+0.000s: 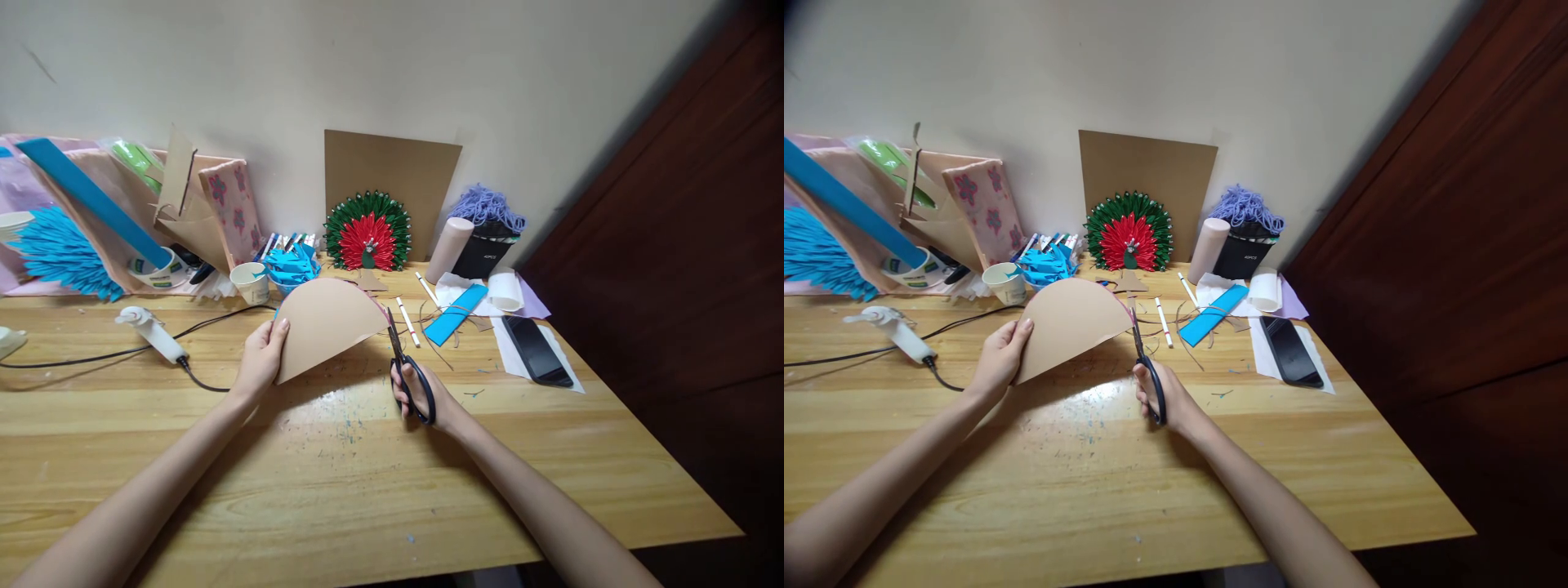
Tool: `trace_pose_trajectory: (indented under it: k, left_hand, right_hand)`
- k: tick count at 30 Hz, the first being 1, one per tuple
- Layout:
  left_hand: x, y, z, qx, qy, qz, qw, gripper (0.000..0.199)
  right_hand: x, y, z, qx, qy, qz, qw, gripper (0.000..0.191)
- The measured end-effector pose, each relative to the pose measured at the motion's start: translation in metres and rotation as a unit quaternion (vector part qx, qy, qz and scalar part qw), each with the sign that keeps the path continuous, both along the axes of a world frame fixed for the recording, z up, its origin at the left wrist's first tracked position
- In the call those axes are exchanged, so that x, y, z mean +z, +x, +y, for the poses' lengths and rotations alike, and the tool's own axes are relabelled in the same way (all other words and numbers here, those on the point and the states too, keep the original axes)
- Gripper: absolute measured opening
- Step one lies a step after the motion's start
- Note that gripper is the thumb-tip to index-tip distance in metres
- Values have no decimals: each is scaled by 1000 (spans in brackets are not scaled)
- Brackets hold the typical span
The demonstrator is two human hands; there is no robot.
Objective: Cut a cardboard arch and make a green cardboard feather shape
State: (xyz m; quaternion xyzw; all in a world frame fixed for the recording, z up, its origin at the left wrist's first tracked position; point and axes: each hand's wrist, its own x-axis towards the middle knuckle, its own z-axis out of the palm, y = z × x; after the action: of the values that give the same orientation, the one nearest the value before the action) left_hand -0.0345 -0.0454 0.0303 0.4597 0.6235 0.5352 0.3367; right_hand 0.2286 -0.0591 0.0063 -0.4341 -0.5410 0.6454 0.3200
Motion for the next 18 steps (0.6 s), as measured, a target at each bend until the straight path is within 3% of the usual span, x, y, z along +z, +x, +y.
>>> trace_pose_trajectory:
  k: [6, 10, 18]
  left_hand:
    - [2, -12, 7, -31, -13, -21, 999, 55]
    - [3, -12, 8, -45, -25, -24, 998, 56]
    - [8, -11, 8, -48, -41, -24, 998, 58]
  right_hand:
    - [17, 8, 0, 66, 18, -56, 996, 69]
    - [20, 8, -1, 109, 17, -24, 994, 76]
    - [10, -2, -3, 48, 24, -32, 998, 72]
